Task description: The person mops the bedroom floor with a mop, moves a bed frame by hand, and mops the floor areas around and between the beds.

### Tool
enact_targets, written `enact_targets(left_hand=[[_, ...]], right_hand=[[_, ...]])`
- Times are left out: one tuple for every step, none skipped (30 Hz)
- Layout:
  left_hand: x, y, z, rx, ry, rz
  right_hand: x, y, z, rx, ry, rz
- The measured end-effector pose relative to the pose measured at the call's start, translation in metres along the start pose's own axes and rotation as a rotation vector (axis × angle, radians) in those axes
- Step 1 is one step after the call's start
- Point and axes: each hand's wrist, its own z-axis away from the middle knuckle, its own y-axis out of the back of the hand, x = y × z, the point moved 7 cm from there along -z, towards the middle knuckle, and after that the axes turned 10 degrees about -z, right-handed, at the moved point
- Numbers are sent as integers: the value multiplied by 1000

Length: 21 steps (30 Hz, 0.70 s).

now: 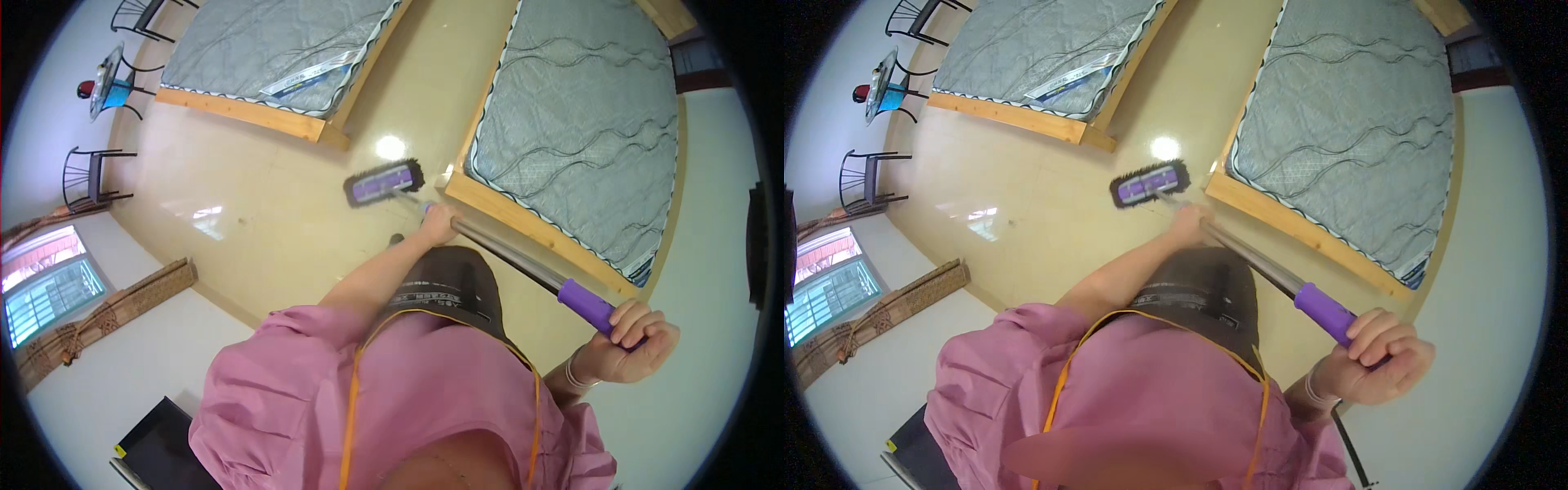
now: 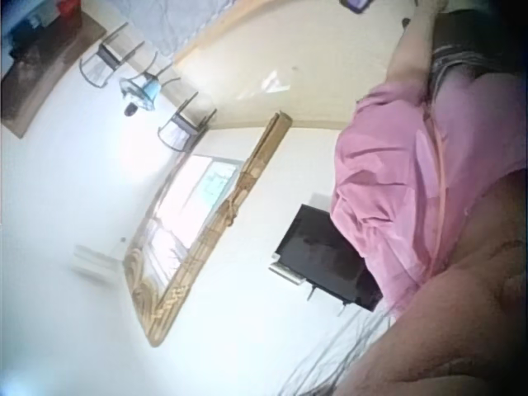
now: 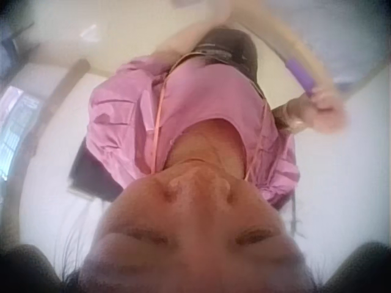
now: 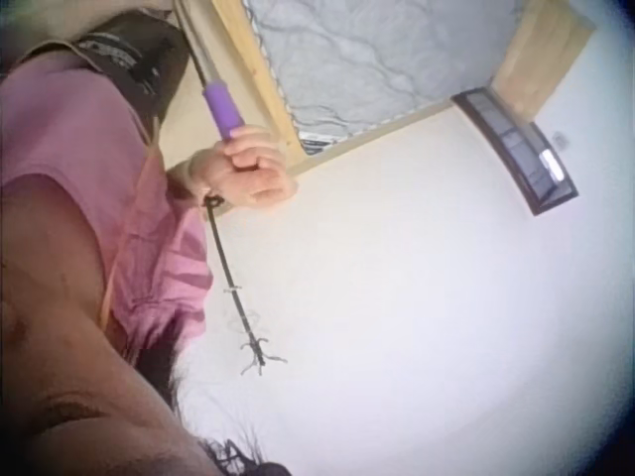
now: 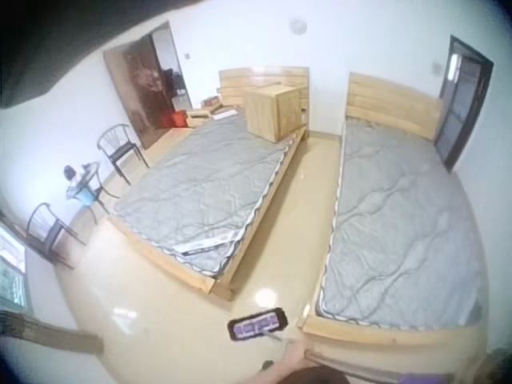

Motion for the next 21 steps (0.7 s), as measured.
enact_targets(left_hand=[[-4,-7,11,-20,17,23],[-8,-15,20,-43,33,48],[-3,-12,27,-36,29,49],[-2,-7,32,17,78,92],[-1,-2,34,67,126,136],[1,0,35,73,130,140],[4,6,35,121,123,142],[7,11,32,169,118,143],[13,13,30,172,126,147],[18,21,20,213,121,177],[23,29,9,255,116,206],[25,34,-3,257,116,205],[35,37,-17,266,59,226],[43,41,-31,274,3,249],[39,52,-42,295,27,235],[52,56,-62,268,-28,215],[62,57,-82,240,-82,195],[59,52,-99,244,-77,198],[50,47,-114,267,-115,143],[45,45,-130,284,-160,94],[33,44,-143,214,-105,46]], right_hand=[[1,1,2,9,-59,-60],[-3,0,4,4,-51,-64],[-4,1,7,-3,-51,-76],[-5,1,9,-10,-52,-86],[-8,2,10,-13,-45,-85],[-13,4,11,-4,-35,-66],[-16,7,12,5,-24,-47],[-18,10,13,-2,-25,-48],[-24,16,15,-1,18,-78],[-28,20,14,2,64,-112],[-29,24,12,-3,62,-117],[-32,31,9,23,97,-137],[-35,37,7,55,134,-143],[-33,38,3,60,137,-132],[-18,38,-1,94,138,-108],[-11,42,-7,140,155,-49],[3,36,-11,136,154,-41],[24,30,-12,157,156,-13],[47,27,-12,176,153,7],[69,24,-13,95,116,57],[91,22,-13,9,72,100]])
